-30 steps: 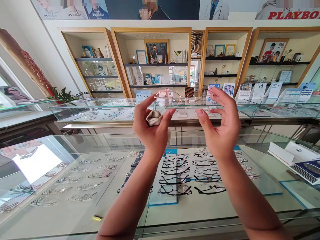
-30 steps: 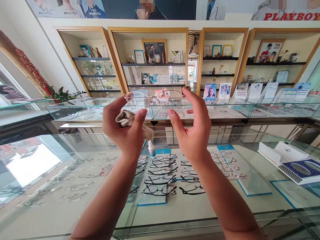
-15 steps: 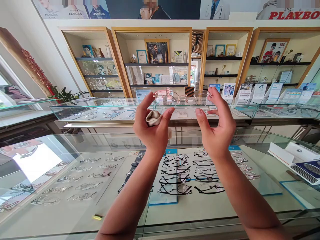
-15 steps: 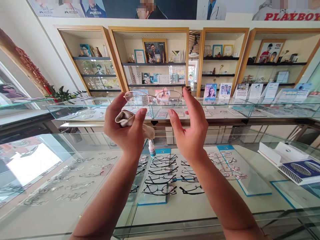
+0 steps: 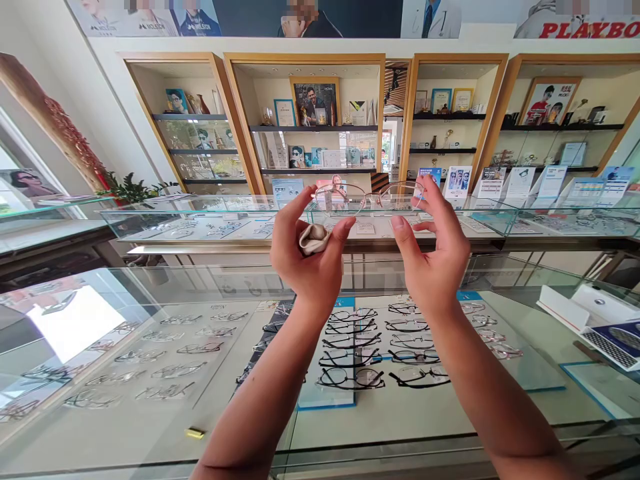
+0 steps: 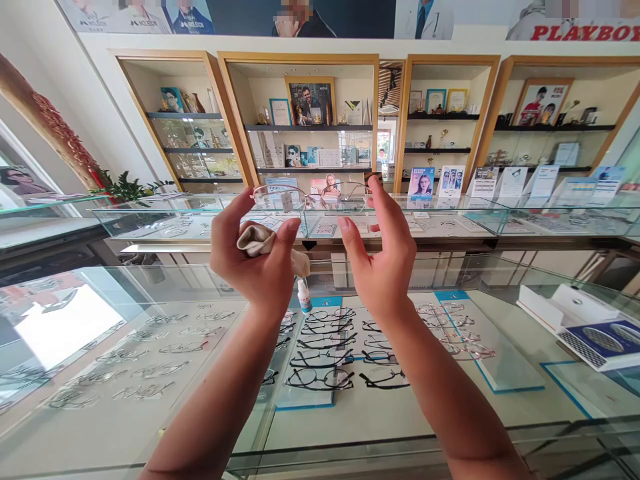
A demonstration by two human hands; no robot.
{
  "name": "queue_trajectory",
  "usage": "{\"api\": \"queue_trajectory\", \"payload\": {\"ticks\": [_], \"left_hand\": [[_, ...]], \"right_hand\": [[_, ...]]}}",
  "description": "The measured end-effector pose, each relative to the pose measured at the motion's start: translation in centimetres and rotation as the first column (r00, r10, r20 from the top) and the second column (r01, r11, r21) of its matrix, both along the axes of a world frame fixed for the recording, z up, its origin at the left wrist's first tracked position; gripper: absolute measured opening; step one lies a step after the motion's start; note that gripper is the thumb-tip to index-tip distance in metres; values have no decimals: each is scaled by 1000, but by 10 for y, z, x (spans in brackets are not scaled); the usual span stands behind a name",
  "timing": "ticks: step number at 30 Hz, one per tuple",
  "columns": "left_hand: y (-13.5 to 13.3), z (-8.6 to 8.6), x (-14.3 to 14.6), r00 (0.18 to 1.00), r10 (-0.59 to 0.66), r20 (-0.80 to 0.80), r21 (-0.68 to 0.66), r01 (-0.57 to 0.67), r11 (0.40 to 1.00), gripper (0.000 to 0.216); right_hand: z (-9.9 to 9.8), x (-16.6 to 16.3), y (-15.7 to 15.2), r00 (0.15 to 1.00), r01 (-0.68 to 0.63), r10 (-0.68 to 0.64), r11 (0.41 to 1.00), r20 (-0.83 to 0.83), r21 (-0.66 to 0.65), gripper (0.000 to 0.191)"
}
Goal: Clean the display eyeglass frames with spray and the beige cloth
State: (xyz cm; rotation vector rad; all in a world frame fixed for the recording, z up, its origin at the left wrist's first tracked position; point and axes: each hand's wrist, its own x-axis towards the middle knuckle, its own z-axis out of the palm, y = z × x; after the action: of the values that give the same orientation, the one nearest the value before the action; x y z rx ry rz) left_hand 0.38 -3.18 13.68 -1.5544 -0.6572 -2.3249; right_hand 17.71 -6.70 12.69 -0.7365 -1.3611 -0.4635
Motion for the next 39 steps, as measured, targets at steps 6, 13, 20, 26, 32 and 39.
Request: {"api": "queue_trajectory", "payload": {"ticks": [6,13,20,26,32,39], "left_hand": [[-1,0,-2,999,-32,-11,-27,31,999,52],[-2,1,-3,993,-121,-19,-27,120,992,58],[0,1,-2,997,-69,-36,-13,68,998,56],[-1,1,-2,996,-76,-43,-13,75,997,53],[0,1,-1,1000,15,-24,0,-15,1000,56],[-1,0,-2,1000,-5,-30,-11,5,1000,59]], "right_hand": [[1,-1,0,999,39,-39,999,7,20,67],[1,-5,-1,999,49,-49,998,-4,49,68],[1,-4,-1,1000,6,-6,1000,-6,-2,70],[0,-5,0,1000,17,-17,1000,-5,14,69],[0,-3,1,1000,27,-28,1000,4,15,70],[1,-3,0,999,40,-40,999,5,24,67]]}}
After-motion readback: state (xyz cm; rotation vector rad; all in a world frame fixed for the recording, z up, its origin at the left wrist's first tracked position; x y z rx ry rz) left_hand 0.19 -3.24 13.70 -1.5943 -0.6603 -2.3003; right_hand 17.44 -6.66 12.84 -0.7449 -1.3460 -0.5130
